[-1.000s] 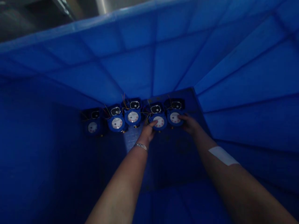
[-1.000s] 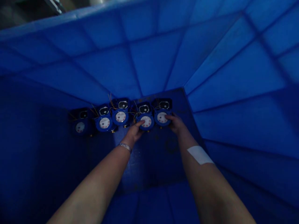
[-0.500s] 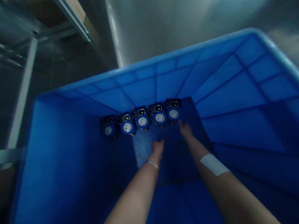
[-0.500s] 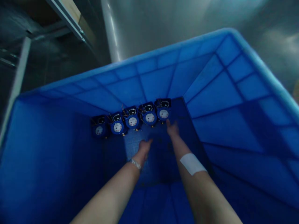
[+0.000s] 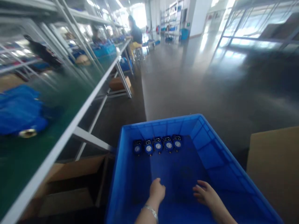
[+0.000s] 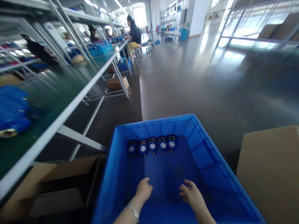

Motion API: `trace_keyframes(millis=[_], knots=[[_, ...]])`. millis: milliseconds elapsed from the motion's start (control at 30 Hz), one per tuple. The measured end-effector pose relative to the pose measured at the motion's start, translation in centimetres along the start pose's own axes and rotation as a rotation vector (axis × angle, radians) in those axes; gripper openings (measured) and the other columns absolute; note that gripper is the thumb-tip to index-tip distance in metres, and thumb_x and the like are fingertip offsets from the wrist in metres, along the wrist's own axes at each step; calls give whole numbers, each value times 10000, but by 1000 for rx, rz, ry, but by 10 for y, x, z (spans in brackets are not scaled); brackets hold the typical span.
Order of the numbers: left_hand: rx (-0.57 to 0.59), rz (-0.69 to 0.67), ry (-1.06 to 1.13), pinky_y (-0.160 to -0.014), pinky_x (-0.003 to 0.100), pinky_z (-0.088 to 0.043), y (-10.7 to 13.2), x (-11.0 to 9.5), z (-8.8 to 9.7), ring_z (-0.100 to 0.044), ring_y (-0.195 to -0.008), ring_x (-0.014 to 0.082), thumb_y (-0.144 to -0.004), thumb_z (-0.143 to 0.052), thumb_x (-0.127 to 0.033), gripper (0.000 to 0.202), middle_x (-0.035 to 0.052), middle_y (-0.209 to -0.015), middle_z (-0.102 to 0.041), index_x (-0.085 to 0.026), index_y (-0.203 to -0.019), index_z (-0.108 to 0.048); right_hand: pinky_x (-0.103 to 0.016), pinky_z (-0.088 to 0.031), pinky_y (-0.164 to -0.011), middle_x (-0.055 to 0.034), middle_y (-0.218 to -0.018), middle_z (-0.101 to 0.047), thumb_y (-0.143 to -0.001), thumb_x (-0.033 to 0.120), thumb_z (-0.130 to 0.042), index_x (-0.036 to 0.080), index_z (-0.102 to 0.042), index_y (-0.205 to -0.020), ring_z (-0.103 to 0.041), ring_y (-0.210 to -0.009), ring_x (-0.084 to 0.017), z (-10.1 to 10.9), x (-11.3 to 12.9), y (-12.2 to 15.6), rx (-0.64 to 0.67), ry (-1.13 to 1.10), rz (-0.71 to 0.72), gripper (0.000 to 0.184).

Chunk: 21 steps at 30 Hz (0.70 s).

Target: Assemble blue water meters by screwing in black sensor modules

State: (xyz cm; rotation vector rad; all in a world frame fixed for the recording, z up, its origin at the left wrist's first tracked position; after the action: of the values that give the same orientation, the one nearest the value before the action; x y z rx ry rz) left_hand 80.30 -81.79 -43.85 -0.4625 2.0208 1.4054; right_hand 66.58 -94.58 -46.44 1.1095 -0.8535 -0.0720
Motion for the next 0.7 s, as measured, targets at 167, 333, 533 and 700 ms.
trace_keyframes(millis=[167,333,533,700], knots=[[4,-427,-282,-943,465,-338,83,-108,2,-492,-1032,230,-744,-596,-183,196,85,-1058,-569,-141,-936,-593,-205,-395,-499,-58,-761,-549,-443,479,-549,167,-318,-1026,-525,-533,-110,-85,16,89,192,-45,138,701],[6,-863,-456,-895,387,-388,209,-232,12,-553,-875,267,-578,-602,-28,403,94,-944,-621,-131,-965,-639,-214,-424,-552,-46,-744,-561,-396,494,-601,157,-326,-1040,-540,-571,-120,-177,57,191,454,10,282,778],[-393,-1166,-523,-990,306,-309,380,-313,172,-490,-1033,233,-553,-613,-60,376,45,-1007,-598,-186,-905,-651,-248,-460,-628,-69,-834,-566,-504,495,-586,137,-343,-1083,-563,-665,-137,-258,104,310,650,90,544,722],[-1103,-1025,-272,-1047,380,-190,477,-303,398,-357,-1183,267,-603,-599,-132,455,94,-1200,-471,-137,-1055,-544,-224,-463,-639,-95,-905,-545,-655,464,-496,106,-330,-1096,-550,-716,-113,-342,113,396,846,233,761,592]])
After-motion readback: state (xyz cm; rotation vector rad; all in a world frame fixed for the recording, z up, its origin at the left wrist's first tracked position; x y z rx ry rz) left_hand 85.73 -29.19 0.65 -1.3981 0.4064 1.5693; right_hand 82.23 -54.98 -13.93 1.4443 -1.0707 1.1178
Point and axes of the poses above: each hand's wrist, its own y-axis away from the middle knuckle, its own z-axis out of the back of the hand, x = y × z, the point moved 8 cm from there along -y, towards the middle knuckle
